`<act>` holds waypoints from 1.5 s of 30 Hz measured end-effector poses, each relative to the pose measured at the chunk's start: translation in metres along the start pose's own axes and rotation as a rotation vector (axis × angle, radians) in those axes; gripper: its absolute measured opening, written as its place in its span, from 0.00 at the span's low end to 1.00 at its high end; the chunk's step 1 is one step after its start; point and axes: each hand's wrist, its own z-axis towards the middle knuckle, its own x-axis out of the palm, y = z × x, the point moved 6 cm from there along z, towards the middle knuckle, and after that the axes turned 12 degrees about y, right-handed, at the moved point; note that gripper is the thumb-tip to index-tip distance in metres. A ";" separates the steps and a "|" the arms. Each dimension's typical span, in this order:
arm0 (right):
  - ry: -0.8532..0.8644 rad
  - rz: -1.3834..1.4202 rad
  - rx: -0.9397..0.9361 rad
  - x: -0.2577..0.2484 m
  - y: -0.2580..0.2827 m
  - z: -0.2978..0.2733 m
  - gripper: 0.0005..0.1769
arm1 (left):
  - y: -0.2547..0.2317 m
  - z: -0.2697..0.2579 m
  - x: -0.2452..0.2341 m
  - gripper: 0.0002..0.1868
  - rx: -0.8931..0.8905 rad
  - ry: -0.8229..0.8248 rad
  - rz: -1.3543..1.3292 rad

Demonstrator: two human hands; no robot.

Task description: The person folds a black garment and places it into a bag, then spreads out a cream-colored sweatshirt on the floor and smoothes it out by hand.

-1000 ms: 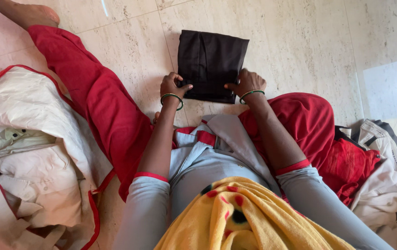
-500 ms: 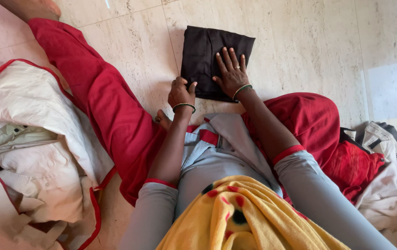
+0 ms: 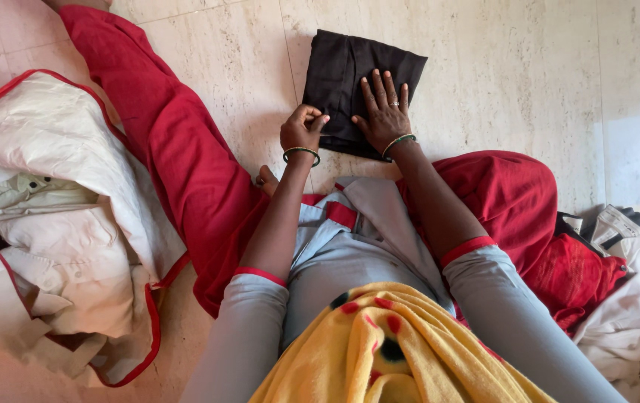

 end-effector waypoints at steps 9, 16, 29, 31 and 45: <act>-0.301 0.512 -0.348 -0.042 0.053 -0.016 0.26 | 0.012 -0.010 -0.001 0.10 0.114 0.017 -0.138; -0.107 0.675 -0.388 -0.012 0.053 0.003 0.25 | 0.011 -0.037 -0.002 0.12 0.136 0.006 -0.089; 0.003 0.750 -0.521 -0.014 0.039 -0.001 0.11 | 0.013 -0.056 0.009 0.18 0.053 -0.162 -0.239; -0.209 0.482 -0.531 -0.024 0.043 -0.009 0.12 | 0.036 -0.062 0.023 0.20 -0.206 -0.187 -0.521; -0.118 0.657 -0.521 -0.010 0.043 -0.011 0.11 | 0.096 -0.072 0.078 0.16 -1.024 -0.184 -1.206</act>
